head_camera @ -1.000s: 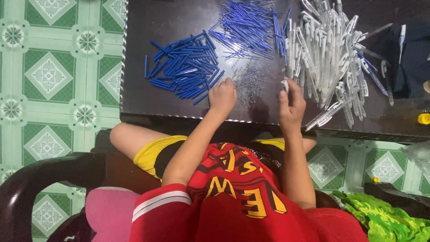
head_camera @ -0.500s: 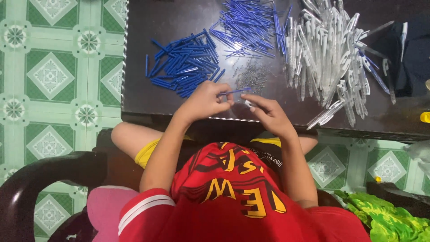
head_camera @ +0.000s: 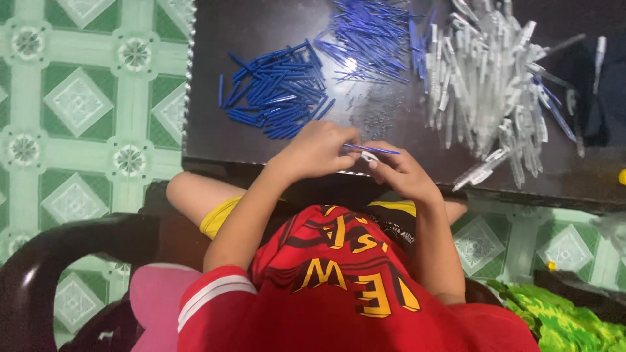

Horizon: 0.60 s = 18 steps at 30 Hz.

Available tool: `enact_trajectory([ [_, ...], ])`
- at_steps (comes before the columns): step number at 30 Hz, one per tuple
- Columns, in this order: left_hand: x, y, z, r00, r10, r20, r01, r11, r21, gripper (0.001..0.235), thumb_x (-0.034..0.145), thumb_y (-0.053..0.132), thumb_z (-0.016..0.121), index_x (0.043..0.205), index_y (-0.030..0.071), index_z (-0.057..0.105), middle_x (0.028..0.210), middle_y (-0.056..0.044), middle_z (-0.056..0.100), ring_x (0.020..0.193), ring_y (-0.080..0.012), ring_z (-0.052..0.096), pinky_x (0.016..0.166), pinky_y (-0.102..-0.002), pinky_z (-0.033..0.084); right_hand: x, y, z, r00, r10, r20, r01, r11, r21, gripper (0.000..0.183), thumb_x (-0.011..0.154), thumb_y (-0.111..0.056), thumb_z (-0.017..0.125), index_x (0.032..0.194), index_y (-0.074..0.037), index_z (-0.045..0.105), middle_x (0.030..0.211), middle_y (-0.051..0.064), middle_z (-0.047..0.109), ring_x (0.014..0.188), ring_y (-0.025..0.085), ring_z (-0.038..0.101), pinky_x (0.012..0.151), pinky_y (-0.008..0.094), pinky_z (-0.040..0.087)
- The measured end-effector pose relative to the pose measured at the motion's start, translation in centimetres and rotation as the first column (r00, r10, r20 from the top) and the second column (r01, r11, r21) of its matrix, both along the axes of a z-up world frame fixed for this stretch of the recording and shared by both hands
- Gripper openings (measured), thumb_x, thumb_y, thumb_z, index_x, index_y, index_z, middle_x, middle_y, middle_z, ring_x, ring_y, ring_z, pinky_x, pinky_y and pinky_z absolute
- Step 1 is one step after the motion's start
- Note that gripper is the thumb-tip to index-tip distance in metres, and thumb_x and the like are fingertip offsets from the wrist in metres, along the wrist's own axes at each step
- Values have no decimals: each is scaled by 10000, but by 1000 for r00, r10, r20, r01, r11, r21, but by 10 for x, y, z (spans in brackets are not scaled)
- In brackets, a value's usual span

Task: The person sits at a table and assembles pens by inserting blue ink cartridges into clear plastic pen barrels. They pick up a barrel and a cartridge, insert the cartridge, and place the assembled pen aside.

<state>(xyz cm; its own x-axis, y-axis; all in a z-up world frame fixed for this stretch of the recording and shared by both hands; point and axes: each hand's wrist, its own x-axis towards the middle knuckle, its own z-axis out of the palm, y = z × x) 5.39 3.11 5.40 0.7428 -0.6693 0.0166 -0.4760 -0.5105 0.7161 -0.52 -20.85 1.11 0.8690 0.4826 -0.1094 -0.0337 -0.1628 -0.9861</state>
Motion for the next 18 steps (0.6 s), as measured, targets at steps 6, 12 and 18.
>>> enact_trajectory([
  [6,-1,-7,-4,996,-11,-89,-17,951,-310,124,875,246,758,932,144,714,743,-135,732,754,-353,732,696,-455,566,-13,0,-37,968,-42,-247,146,894,423,396,982,-44,550,1374,11,563,993,149,585,703,203,605,559,304,531],
  [12,-31,-35,-60,798,-85,-596,-520,404,-753,491,1093,440,421,1395,56,469,828,35,403,701,-50,393,579,-194,383,-7,20,-51,954,14,-299,198,717,668,410,954,-70,557,1362,-66,514,856,296,552,449,264,588,350,261,371],
  [18,-31,-38,-49,698,67,-713,-715,115,-689,336,1111,260,524,1216,-19,681,1203,-18,499,1152,-126,479,1019,-315,486,-10,22,-61,953,-25,-303,228,718,658,414,960,-55,549,1373,-75,536,818,247,530,428,184,511,366,247,371],
])
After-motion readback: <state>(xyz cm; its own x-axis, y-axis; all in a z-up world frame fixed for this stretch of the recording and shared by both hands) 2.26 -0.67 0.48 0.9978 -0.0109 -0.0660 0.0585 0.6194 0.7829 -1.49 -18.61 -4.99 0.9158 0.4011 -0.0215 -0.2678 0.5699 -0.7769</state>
